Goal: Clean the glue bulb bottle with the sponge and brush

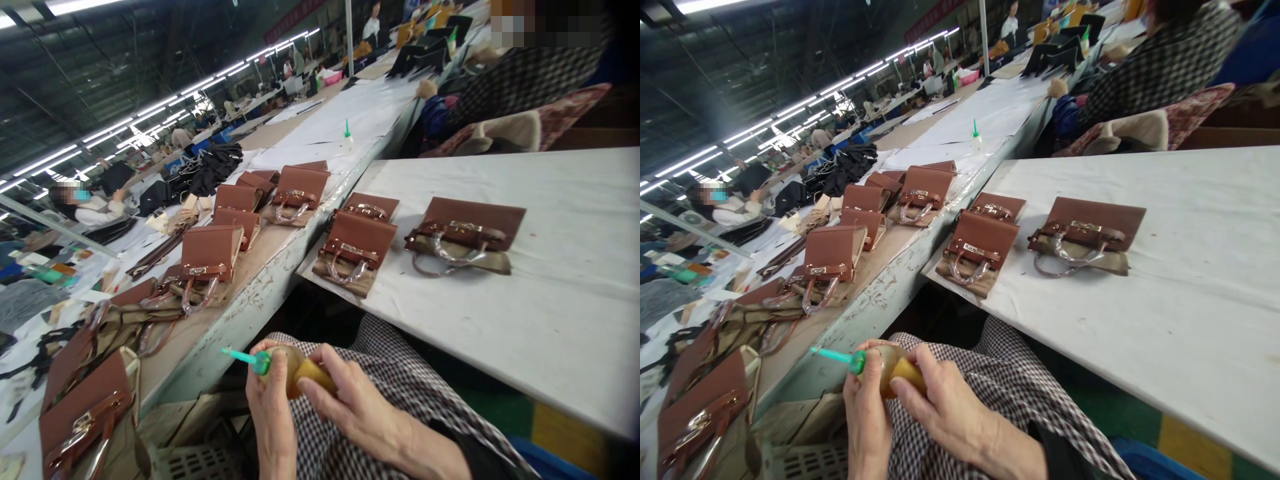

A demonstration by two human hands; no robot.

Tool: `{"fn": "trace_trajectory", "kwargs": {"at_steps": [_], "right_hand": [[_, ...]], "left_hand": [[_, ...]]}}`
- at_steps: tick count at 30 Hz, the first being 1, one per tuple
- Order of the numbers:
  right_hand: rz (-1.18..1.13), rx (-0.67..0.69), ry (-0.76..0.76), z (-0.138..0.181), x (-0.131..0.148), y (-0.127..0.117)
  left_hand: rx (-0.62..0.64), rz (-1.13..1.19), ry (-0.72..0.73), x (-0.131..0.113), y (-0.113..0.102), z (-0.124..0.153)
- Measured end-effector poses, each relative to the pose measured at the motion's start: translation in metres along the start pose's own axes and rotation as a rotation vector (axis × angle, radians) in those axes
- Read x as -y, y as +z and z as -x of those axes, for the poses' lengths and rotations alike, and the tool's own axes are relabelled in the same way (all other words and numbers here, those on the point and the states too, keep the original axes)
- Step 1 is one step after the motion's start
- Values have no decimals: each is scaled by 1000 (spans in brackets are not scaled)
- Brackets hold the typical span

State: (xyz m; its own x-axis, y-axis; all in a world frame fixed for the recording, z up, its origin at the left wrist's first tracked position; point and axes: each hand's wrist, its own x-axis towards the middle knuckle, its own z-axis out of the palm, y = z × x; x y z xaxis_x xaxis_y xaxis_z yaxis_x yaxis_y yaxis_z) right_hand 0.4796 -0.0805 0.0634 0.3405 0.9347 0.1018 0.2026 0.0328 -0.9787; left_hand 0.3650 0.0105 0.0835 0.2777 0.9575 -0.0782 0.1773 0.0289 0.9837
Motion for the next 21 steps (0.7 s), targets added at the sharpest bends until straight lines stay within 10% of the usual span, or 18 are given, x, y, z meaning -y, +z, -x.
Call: {"fn": "trace_trajectory", "kwargs": {"at_steps": [7,13,21], "right_hand": [[242,-206,162,-3,-22,-8],[46,19,-36,0,1,-4],[247,-81,62,-8,-24,-5]], "left_hand": [[-97,54,18,2,2,0],[-24,114,20,1,2,-2],[23,76,-30,6,13,4]]}}
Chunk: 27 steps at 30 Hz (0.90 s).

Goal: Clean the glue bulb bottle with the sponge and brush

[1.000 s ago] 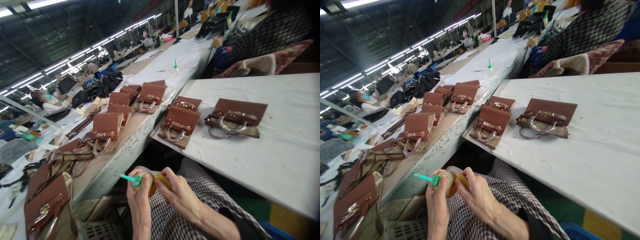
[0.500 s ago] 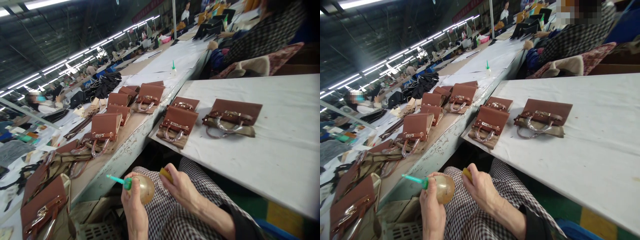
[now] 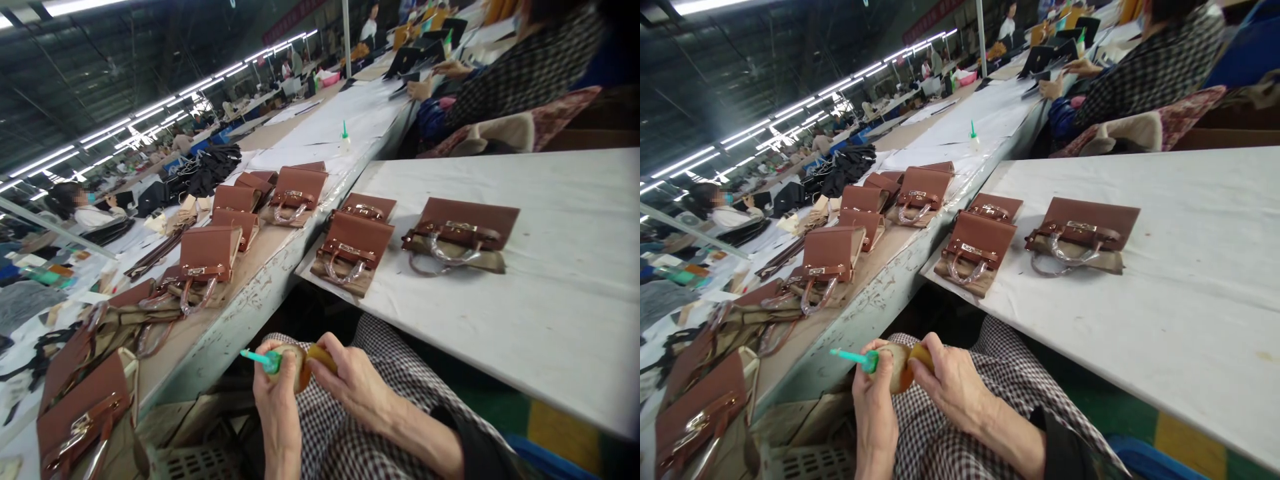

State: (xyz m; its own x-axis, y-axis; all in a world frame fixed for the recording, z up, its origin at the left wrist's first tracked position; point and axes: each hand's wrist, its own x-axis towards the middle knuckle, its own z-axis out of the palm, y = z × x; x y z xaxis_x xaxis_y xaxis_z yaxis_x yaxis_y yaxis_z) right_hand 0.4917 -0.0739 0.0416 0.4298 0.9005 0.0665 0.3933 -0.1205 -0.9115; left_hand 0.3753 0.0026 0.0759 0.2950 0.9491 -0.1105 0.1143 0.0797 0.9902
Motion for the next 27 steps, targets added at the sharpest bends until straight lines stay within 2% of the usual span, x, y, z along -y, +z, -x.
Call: {"fn": "trace_trajectory", "kwargs": {"at_steps": [3,5,7,10,12,14,16,18,21,24,27], "right_hand": [[-4,-102,121,-3,-16,-10],[-87,-163,207,-2,-17,-17],[-242,-102,192,1,-7,-19],[-386,82,32,7,19,-12],[-323,123,-64,8,28,-6],[-188,111,-105,6,21,-2],[-64,51,-50,2,2,-3],[-53,-27,85,0,-20,-9],[-329,-38,204,-2,-34,-18],[-643,55,119,0,-20,-21],[-768,108,60,2,2,-19]], "left_hand": [[-87,-13,33,2,-4,-3],[-166,-37,79,1,-9,-5],[-171,-53,88,-2,-12,-7],[-96,-23,47,-5,-10,-6],[-67,21,37,-4,-7,-3],[-86,55,22,-1,-6,-1],[-120,85,2,1,-7,-1],[-146,104,17,2,-9,-2],[-158,77,83,-1,-12,-5],[-113,11,71,-4,-10,-6],[-110,14,51,-3,-7,-6]]}}
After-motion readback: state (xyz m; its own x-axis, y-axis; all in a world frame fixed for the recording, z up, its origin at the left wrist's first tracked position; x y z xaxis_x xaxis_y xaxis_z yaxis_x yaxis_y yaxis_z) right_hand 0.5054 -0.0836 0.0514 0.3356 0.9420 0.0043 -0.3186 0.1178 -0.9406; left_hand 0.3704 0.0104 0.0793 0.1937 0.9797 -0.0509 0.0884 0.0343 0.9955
